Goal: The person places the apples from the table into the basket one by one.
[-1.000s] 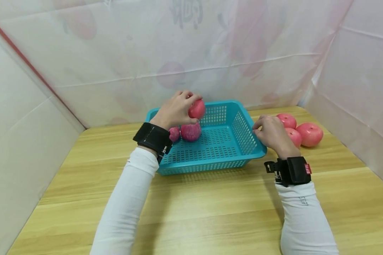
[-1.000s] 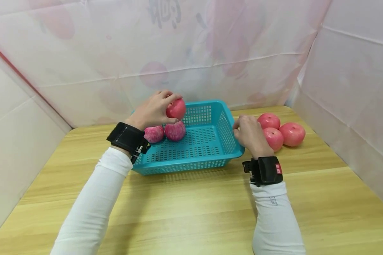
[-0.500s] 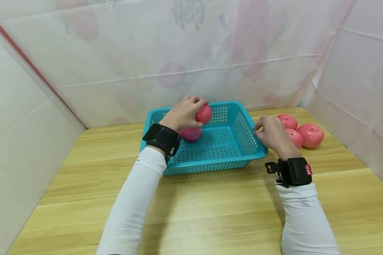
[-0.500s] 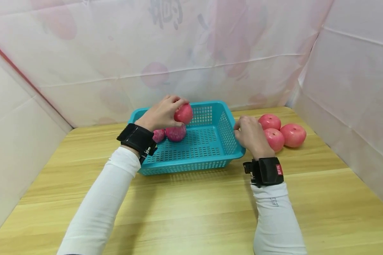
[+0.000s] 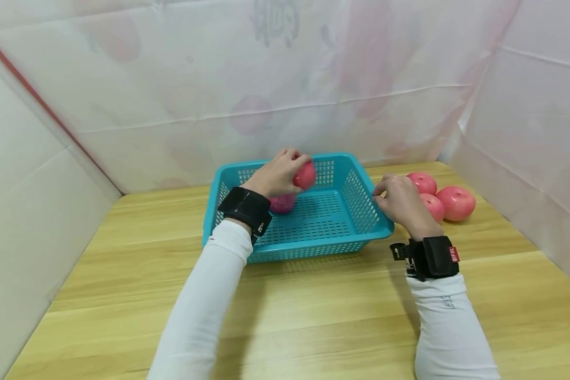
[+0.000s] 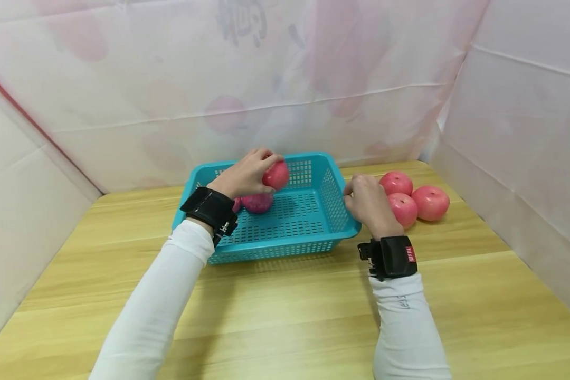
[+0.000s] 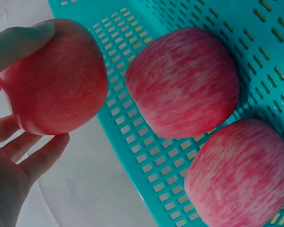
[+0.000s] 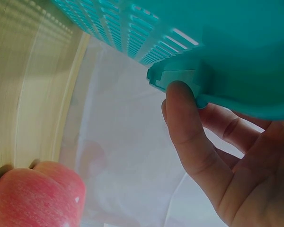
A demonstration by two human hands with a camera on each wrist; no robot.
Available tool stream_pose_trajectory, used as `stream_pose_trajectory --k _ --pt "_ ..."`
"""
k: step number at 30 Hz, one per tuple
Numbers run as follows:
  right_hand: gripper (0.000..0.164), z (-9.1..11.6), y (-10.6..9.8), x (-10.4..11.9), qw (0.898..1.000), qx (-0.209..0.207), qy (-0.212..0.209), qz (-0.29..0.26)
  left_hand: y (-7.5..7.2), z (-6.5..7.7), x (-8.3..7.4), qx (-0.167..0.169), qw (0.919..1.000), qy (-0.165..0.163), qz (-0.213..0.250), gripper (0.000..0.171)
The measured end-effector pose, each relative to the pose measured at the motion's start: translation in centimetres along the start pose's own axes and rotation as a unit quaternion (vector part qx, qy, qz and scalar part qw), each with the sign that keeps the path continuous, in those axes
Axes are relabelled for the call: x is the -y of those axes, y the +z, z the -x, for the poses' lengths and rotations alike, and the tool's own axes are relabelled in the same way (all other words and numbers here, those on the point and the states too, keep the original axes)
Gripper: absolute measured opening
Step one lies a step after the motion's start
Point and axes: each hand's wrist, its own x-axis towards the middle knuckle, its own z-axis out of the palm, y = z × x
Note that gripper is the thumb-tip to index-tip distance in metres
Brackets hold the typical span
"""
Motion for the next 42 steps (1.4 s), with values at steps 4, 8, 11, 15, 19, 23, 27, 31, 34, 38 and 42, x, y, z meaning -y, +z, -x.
stream_pose_trajectory --k 4,8,11,15,19,23,27,31,34,38,42 --pt "0.014 0.0 -0.1 -0.1 1.0 -0.001 -0.003 0.002 0.3 -0.3 -0.1 0.007 1.0 -0.007 -0.002 0.063" --pt "0.014 0.0 -0.2 -0.1 1.0 0.001 -0.007 0.002 0.6 -0.3 -0.3 0.018 0.9997 -0.017 0.006 0.065" --pt "0.014 0.0 -0.3 0.0 1.0 0.006 -0.004 -0.001 0.8 -0.3 -0.4 0.022 0.9994 -0.024 0.013 0.065" --pt "0.015 0.1 -0.4 0.1 1.0 0.016 0.003 -0.002 1.1 -0.5 -0.5 0.028 0.9989 -0.034 0.013 0.066" --pt "0.015 0.2 -0.5 0.1 1.0 0.018 0.004 0.002 1.1 -0.9 -0.8 0.038 0.9983 -0.044 0.008 0.066" --pt "0.015 0.1 -0.5 0.0 1.0 0.013 -0.003 0.006 1.4 -1.3 -1.2 0.044 0.998 -0.044 0.011 0.064" --pt "0.015 0.1 -0.5 0.1 1.0 0.011 -0.004 0.004 2.0 -1.6 -1.3 0.045 0.998 -0.038 0.023 0.062" --pt "0.015 0.1 -0.4 0.1 1.0 0.009 0.003 -0.001 2.7 -1.8 -1.5 0.05 0.9972 -0.041 0.039 0.064" --pt "0.015 0.2 -0.4 0.2 1.0 0.007 0.004 -0.002 3.1 -1.9 -1.5 0.058 0.9963 -0.045 0.045 0.065" --pt "0.015 0.3 -0.4 0.3 1.0 0.008 0.01 -0.002 3.4 -2.2 -1.5 0.068 0.9965 -0.037 0.031 0.064" --pt "0.015 0.4 -0.5 0.2 1.0 0.008 0.01 -0.001 3.7 -2.5 -1.7 0.077 0.9964 -0.03 0.021 0.063"
